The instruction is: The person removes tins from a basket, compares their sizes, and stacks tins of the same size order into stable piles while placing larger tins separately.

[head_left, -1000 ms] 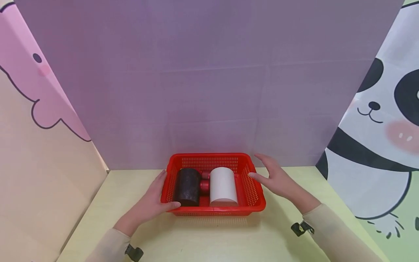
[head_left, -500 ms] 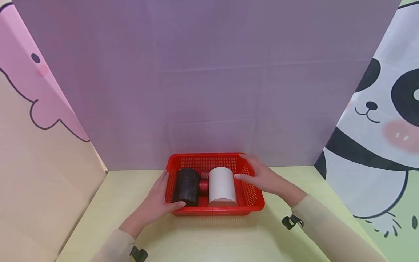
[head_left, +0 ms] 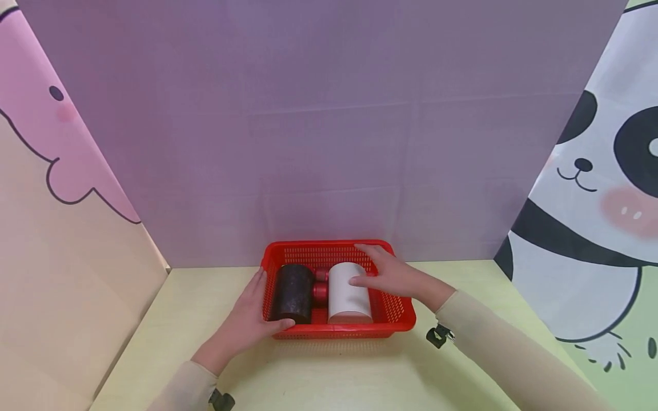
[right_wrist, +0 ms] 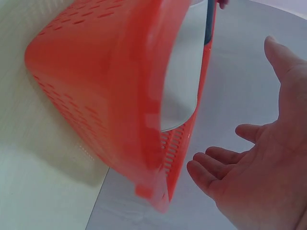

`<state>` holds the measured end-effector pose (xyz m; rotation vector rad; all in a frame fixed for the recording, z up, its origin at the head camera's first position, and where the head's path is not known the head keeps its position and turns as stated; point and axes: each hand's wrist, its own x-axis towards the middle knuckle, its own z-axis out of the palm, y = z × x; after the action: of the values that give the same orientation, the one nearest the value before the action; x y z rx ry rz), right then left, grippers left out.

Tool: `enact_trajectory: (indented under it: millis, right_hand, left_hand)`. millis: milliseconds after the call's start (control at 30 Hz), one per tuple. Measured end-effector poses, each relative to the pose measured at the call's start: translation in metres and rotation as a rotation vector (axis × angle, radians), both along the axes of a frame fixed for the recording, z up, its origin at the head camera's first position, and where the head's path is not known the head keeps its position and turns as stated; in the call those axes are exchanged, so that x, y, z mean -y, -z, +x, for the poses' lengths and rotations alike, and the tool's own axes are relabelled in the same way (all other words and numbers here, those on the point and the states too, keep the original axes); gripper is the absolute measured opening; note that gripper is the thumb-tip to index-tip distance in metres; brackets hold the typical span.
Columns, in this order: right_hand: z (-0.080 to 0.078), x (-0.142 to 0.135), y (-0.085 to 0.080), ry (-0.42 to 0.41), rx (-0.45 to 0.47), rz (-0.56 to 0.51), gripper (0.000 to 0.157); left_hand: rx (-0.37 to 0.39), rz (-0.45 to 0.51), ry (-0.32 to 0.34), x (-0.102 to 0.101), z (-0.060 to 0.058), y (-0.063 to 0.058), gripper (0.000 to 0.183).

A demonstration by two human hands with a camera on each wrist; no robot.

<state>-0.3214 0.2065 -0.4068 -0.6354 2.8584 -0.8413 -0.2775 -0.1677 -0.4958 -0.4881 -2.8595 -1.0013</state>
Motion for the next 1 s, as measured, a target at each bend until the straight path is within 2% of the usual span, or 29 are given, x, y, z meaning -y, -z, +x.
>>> enact_trajectory:
  millis: [167,467,700,1000]
  right_hand:
    - [-0.009,0.011,0.001,-0.023,0.000,0.038,0.108]
    - [-0.023,0.023,0.000,-0.036,0.086,0.059,0.110]
    - [-0.034,0.026,0.006,-0.057,0.122,0.105,0.109]
    - [-0.041,0.032,0.008,-0.063,0.167,0.091,0.107]
  left_hand:
    - [0.005,-0.022,-0.004,-0.001,0.002,-0.002,0.141]
    - [-0.006,-0.034,-0.017,-0.002,0.003,-0.002,0.140]
    - [-0.007,-0.050,-0.036,-0.001,0.003,-0.002,0.140]
    - [-0.007,-0.081,-0.046,0.001,0.004,-0.003,0.140]
